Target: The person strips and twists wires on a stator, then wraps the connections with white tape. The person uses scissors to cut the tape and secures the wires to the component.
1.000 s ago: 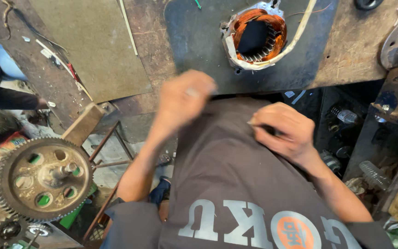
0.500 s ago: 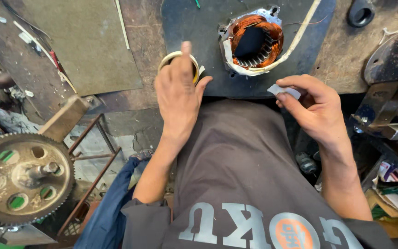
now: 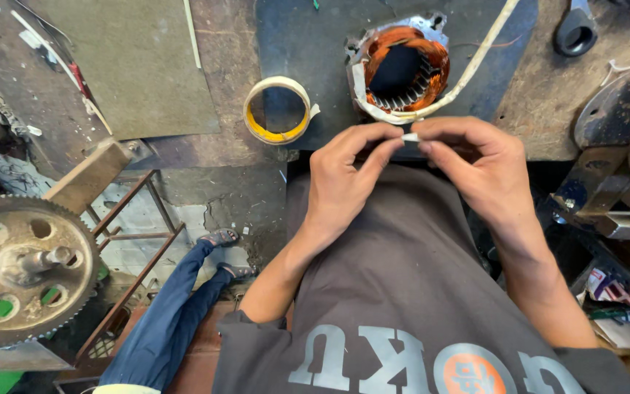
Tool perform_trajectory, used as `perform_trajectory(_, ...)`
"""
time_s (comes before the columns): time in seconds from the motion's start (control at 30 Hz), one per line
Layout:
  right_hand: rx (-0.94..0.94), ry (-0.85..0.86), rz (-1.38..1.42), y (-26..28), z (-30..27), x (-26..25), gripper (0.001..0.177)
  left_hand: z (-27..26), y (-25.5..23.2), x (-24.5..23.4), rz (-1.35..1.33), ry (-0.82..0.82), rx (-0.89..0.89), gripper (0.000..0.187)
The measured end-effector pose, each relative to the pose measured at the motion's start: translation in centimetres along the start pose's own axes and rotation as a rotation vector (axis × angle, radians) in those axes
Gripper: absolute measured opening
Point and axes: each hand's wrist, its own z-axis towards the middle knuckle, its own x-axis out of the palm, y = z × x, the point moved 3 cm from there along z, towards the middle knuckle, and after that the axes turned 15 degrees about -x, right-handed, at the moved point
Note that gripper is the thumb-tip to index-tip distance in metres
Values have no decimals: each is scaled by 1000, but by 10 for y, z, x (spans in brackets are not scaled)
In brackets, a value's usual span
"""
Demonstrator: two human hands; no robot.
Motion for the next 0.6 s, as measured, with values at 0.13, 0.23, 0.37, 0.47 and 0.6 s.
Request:
perform_trajectory(0.13, -225, 0, -372, 5, 5, -5, 18, 0, -4, 6, 41, -74, 45, 15)
perform_trajectory(0.23, -319, 19, -435, 5, 7, -6, 21, 1, -7, 7, 118, -144, 151, 14)
perform_trajectory(0.37, -306, -12, -420, 1, 11, -10, 26, 3, -9, 8, 178, -167, 135, 15)
perform_trajectory(0.47, -343, -16, -447, -2, 11, -13, 20, 2, -9, 10, 234, -205, 187, 16)
perform_trajectory(0.6, -412, -21, -478, -7, 10, -15, 20, 2, -6, 12, 284, -260, 276, 21)
